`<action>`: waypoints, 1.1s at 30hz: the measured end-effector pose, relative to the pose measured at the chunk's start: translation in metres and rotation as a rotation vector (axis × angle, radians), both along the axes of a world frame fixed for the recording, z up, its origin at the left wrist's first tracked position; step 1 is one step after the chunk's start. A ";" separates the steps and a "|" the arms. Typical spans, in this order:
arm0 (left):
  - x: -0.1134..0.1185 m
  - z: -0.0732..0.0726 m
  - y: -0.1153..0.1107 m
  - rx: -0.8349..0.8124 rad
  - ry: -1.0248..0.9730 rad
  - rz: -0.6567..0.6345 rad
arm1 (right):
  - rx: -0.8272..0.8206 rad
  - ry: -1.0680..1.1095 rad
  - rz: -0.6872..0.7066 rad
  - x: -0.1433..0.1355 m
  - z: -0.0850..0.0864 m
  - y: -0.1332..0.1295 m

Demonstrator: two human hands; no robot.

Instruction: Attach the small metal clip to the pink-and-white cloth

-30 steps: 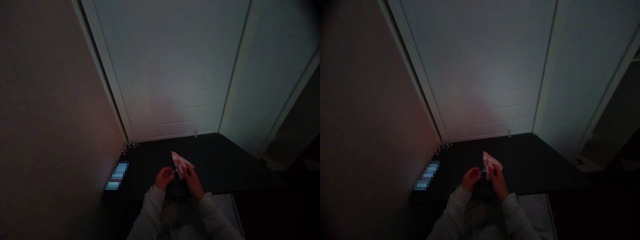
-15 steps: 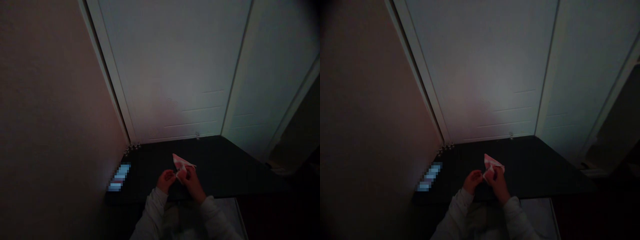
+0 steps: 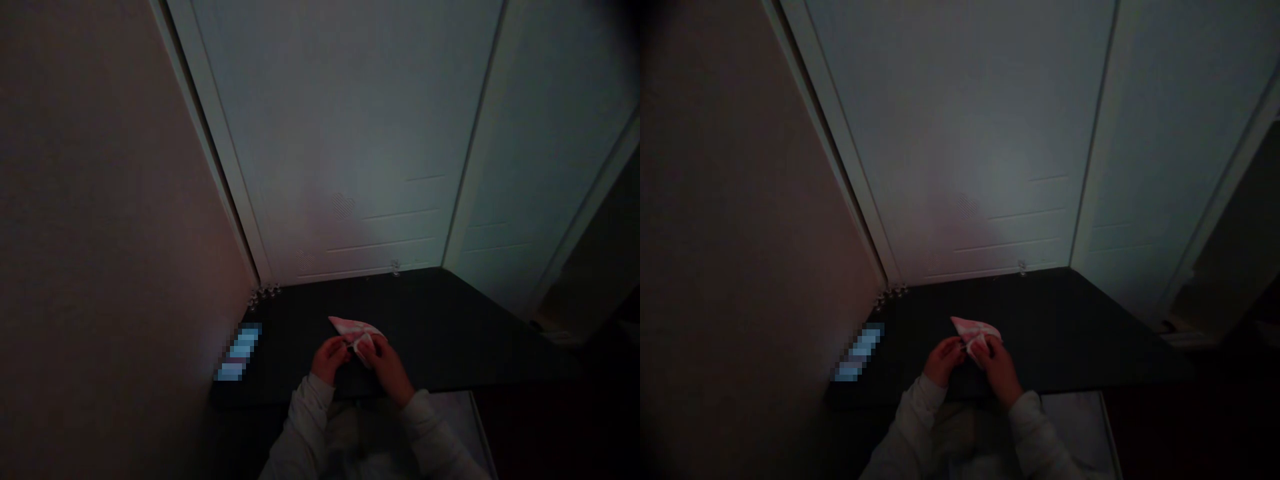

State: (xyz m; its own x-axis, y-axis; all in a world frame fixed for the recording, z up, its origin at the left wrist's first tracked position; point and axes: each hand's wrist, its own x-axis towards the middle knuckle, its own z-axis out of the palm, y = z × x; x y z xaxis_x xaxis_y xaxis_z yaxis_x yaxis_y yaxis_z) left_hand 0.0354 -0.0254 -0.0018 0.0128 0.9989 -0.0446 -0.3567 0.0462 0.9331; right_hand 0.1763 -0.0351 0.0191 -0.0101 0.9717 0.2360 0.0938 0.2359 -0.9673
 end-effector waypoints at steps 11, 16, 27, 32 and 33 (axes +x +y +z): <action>0.001 0.002 -0.001 0.012 0.072 -0.015 | -0.002 0.031 -0.021 0.001 0.001 0.000; 0.001 0.002 -0.002 0.019 0.081 -0.013 | -0.004 0.001 -0.033 0.001 0.000 0.000; 0.000 0.002 -0.002 0.047 0.075 0.000 | 0.018 -0.026 -0.025 0.002 0.001 0.000; 0.001 0.003 -0.003 0.013 0.049 0.003 | 0.016 -0.014 -0.014 0.001 0.005 -0.002; 0.001 0.004 -0.003 0.011 0.053 0.001 | 0.016 -0.009 -0.016 0.001 0.005 -0.002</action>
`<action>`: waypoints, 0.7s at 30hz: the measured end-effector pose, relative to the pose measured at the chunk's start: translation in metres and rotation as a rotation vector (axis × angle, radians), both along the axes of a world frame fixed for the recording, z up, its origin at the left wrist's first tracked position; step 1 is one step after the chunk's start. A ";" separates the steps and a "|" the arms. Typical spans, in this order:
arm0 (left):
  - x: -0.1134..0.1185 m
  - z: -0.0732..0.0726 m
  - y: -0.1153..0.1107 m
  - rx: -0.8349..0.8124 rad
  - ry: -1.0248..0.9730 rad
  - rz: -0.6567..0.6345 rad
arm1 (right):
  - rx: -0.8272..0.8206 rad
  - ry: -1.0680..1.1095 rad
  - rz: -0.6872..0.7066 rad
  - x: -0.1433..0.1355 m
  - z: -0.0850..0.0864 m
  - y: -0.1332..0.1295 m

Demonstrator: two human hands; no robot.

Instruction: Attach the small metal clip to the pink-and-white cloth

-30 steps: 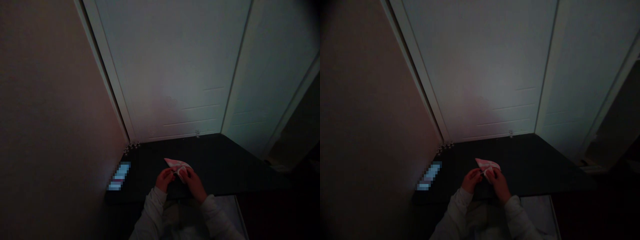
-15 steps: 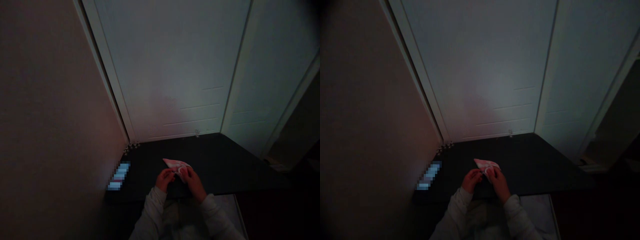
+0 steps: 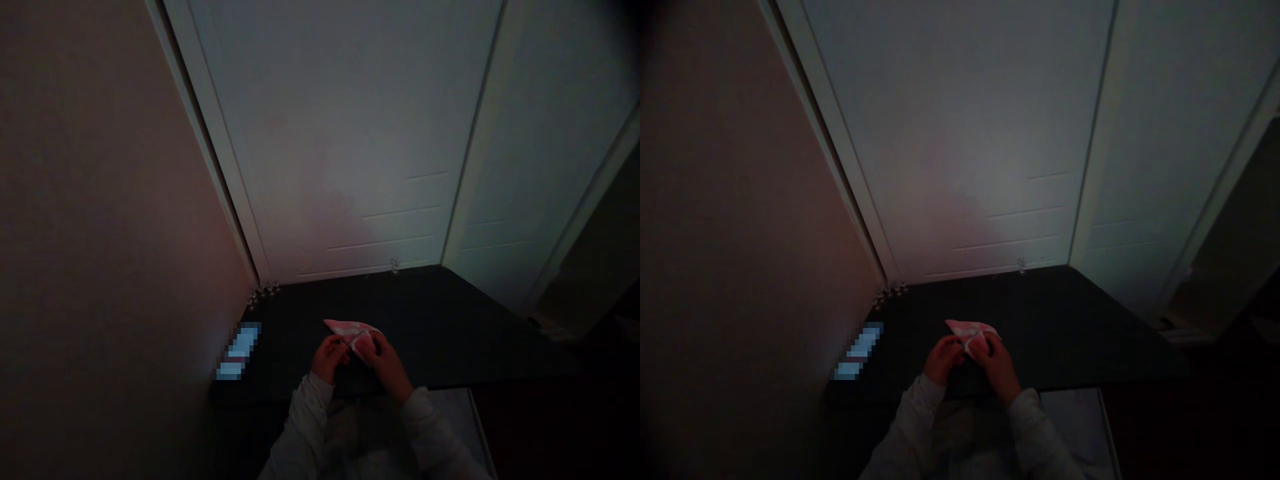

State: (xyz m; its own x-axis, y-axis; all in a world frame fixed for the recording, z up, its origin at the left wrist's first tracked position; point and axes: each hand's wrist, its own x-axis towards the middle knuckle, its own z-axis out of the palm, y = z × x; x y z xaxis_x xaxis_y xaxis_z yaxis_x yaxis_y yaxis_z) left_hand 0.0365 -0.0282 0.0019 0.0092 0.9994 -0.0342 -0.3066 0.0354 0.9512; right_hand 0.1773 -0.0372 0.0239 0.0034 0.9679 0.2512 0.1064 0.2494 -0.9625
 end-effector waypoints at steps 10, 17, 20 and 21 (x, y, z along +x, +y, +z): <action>0.003 0.000 0.008 -0.102 0.082 0.017 | 0.047 -0.010 0.015 0.001 -0.009 0.002; 0.004 0.001 0.004 -0.052 0.067 0.040 | 0.034 -0.001 0.008 -0.001 -0.006 0.001; 0.002 0.002 0.001 0.021 0.033 0.028 | 0.021 -0.011 -0.006 -0.001 -0.003 0.000; 0.001 0.002 0.001 0.037 0.024 0.018 | 0.022 -0.014 -0.006 -0.001 -0.001 0.000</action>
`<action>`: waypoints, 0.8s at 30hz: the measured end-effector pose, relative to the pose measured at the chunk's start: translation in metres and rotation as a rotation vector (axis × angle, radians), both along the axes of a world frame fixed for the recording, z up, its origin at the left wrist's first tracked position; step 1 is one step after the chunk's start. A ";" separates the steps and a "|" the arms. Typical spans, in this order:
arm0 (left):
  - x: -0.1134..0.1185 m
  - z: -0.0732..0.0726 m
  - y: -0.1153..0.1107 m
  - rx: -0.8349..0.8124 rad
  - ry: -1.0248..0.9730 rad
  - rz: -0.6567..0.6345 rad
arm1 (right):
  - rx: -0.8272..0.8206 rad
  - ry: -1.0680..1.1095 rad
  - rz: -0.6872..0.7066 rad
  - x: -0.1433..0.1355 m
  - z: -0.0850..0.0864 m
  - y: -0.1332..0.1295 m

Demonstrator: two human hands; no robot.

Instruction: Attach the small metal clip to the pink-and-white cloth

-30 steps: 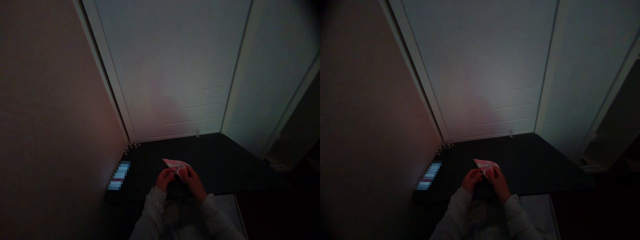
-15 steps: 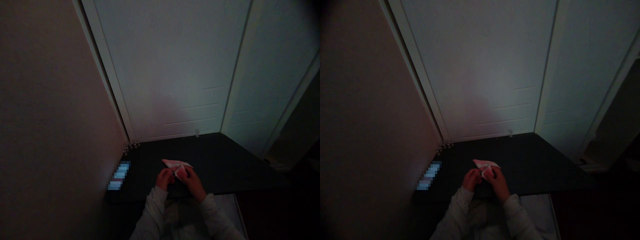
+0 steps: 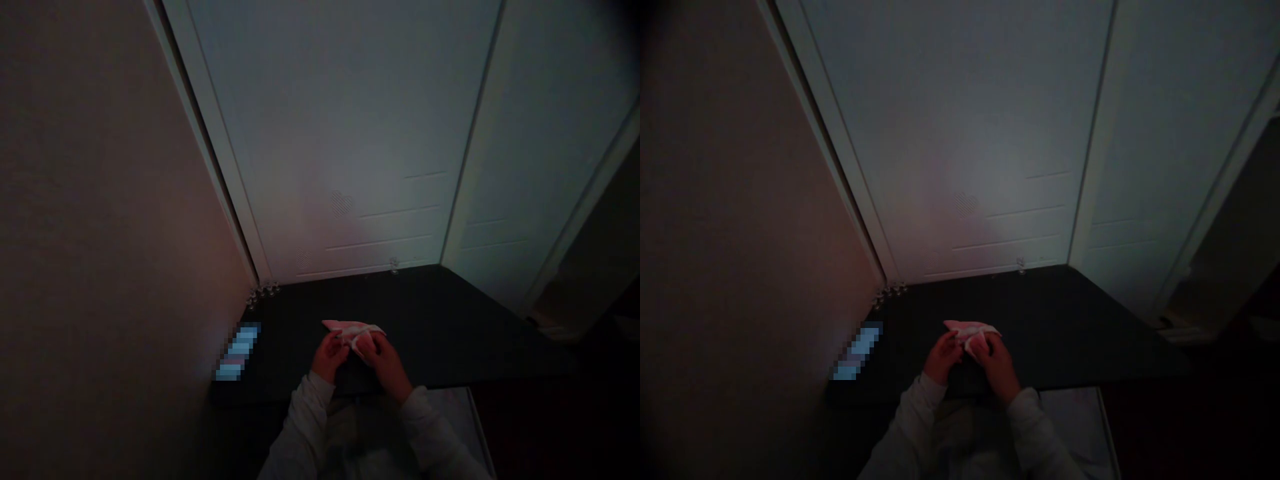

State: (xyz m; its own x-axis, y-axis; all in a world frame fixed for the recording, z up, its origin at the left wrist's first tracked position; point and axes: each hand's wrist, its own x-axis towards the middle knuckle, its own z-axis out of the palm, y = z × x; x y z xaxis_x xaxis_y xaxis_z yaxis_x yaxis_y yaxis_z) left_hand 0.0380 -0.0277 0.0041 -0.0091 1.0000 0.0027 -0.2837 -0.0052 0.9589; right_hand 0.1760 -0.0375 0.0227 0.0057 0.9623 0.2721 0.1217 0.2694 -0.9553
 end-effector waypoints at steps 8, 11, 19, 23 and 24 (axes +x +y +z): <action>-0.002 -0.001 0.002 -0.015 0.080 -0.018 | -0.023 0.009 -0.032 0.001 0.003 -0.001; 0.001 0.000 0.002 -0.053 0.114 -0.014 | -0.012 0.011 -0.018 0.001 0.001 0.000; 0.002 0.004 0.002 -0.071 0.197 0.011 | 0.011 0.028 0.075 0.002 -0.004 0.001; 0.004 0.007 0.000 -0.084 0.228 0.034 | 0.000 0.024 0.091 0.001 0.000 -0.002; 0.004 0.007 0.000 -0.088 0.222 0.039 | 0.002 0.022 0.091 0.001 0.001 -0.002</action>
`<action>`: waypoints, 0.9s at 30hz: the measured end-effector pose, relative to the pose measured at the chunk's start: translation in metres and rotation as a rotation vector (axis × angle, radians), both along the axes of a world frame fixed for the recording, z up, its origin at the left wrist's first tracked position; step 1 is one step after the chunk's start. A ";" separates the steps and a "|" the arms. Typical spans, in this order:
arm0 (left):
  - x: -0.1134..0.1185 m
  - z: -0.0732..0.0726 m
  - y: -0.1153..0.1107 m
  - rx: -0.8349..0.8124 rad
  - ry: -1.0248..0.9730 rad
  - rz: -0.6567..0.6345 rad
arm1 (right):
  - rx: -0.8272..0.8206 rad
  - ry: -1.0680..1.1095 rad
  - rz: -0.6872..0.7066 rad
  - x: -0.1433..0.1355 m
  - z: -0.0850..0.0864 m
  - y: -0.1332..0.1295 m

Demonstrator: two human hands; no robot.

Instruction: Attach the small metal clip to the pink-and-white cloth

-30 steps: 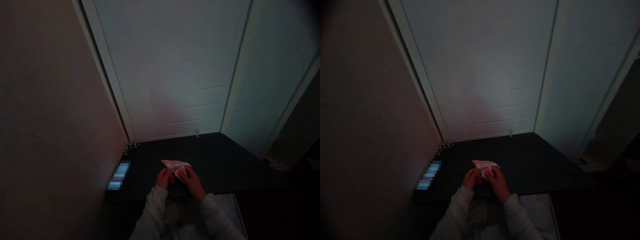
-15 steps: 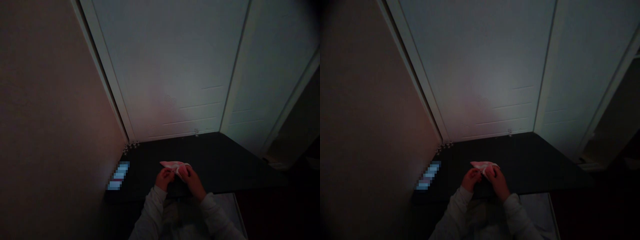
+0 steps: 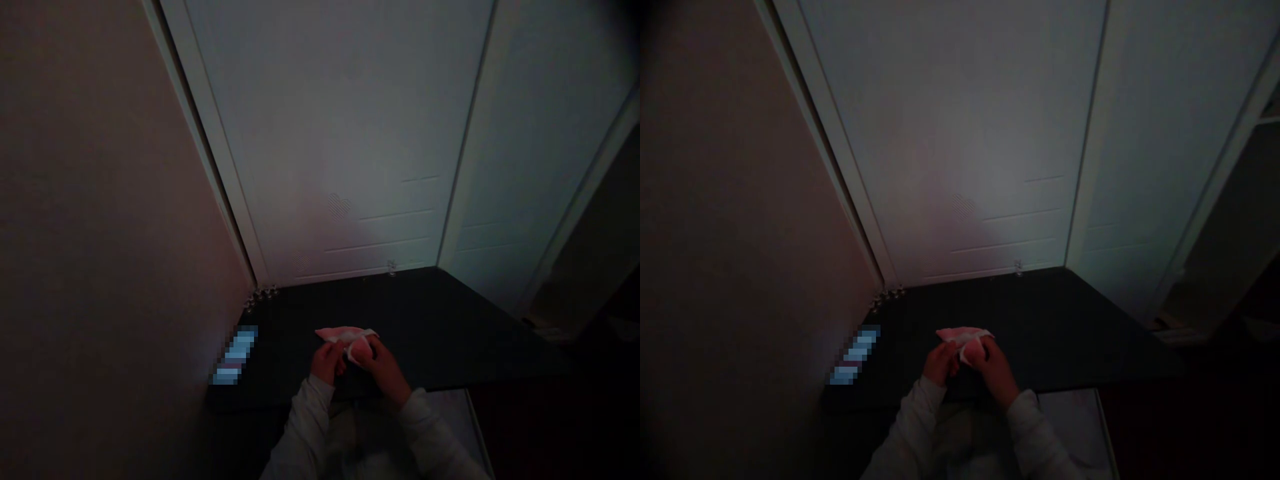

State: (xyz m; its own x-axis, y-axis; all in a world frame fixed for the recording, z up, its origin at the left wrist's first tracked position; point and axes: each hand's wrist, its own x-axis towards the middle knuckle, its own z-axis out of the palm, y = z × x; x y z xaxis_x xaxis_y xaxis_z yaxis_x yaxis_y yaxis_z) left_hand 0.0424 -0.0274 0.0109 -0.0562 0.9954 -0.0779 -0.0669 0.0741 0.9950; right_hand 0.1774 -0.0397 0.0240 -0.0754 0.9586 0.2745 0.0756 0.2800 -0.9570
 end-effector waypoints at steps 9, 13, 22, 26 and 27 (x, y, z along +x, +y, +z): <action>-0.003 -0.009 0.000 0.060 -0.179 -0.019 | -0.015 -0.028 -0.053 0.000 -0.003 0.002; -0.006 -0.008 -0.001 0.087 -0.216 -0.089 | -0.013 -0.033 -0.055 -0.001 -0.004 0.003; -0.009 -0.009 0.000 0.068 -0.204 -0.082 | -0.037 -0.062 -0.063 -0.001 -0.002 0.002; -0.009 -0.015 0.003 0.079 -0.182 -0.065 | -0.068 -0.042 -0.044 -0.001 0.000 0.001; -0.009 -0.017 0.004 0.079 -0.171 -0.060 | -0.070 -0.036 -0.037 -0.001 0.000 0.001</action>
State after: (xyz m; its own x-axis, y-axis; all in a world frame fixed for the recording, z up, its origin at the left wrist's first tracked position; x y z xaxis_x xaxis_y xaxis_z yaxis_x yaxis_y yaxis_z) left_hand 0.0332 -0.0238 -0.0060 0.0108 0.9999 -0.0023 -0.2333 0.0048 0.9724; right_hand 0.1768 -0.0385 0.0238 -0.0483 0.9777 0.2046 0.1195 0.2090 -0.9706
